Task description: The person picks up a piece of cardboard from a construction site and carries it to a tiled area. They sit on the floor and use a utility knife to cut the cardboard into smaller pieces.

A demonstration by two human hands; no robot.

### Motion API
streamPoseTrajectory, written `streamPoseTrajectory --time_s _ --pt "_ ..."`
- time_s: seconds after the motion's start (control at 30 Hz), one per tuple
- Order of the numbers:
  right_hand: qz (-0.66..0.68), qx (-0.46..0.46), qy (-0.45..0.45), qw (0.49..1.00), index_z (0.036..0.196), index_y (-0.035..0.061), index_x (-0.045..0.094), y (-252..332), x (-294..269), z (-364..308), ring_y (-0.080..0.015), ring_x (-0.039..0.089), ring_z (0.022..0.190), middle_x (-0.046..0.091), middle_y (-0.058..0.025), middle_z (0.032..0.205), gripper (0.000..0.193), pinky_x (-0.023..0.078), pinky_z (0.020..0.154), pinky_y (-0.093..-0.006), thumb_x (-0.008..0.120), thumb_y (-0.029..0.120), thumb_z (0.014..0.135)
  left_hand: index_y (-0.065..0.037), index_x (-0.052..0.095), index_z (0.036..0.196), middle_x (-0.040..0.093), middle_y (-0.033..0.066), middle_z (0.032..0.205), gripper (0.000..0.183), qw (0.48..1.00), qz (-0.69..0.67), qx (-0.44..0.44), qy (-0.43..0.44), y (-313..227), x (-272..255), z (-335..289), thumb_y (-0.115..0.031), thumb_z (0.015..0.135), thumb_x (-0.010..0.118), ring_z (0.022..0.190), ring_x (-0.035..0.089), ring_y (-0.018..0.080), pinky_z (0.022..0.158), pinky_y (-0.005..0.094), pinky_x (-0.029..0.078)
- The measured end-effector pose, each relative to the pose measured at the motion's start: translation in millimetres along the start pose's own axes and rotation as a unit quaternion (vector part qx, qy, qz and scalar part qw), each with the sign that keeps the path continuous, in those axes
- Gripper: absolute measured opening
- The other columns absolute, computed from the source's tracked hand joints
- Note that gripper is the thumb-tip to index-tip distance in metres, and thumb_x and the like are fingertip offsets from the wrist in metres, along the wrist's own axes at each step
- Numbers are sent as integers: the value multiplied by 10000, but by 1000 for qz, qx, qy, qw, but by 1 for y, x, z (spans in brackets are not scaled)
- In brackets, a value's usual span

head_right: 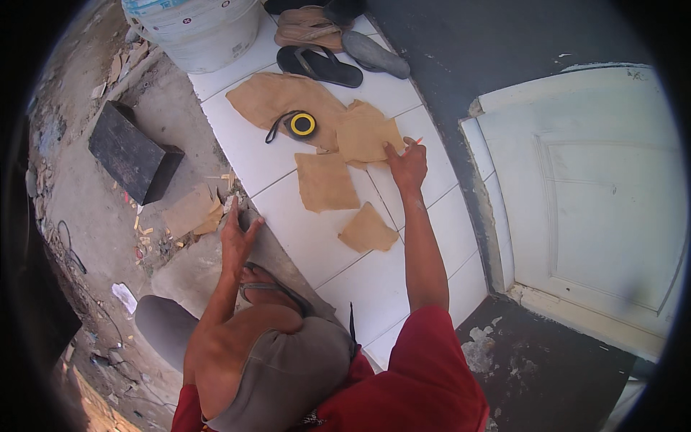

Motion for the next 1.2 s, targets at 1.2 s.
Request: streamPoseTrajectory --time_s 1.2 --pt "163 148 53 974 1439 33 676 1 9 -120 -245 551 1074 553 -126 1169 668 495 986 -393 843 456 950 -161 833 1174 673 164 1384 424 925 343 17 -164 159 -88 11 -37 768 812 1301 600 402 1032 523 520"
Point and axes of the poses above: each hand's wrist, its own z-axis towards the middle knuckle, its own x-axis out of the palm, y = z × x, the point moved 2 cm from there along z, towards the middle knuckle
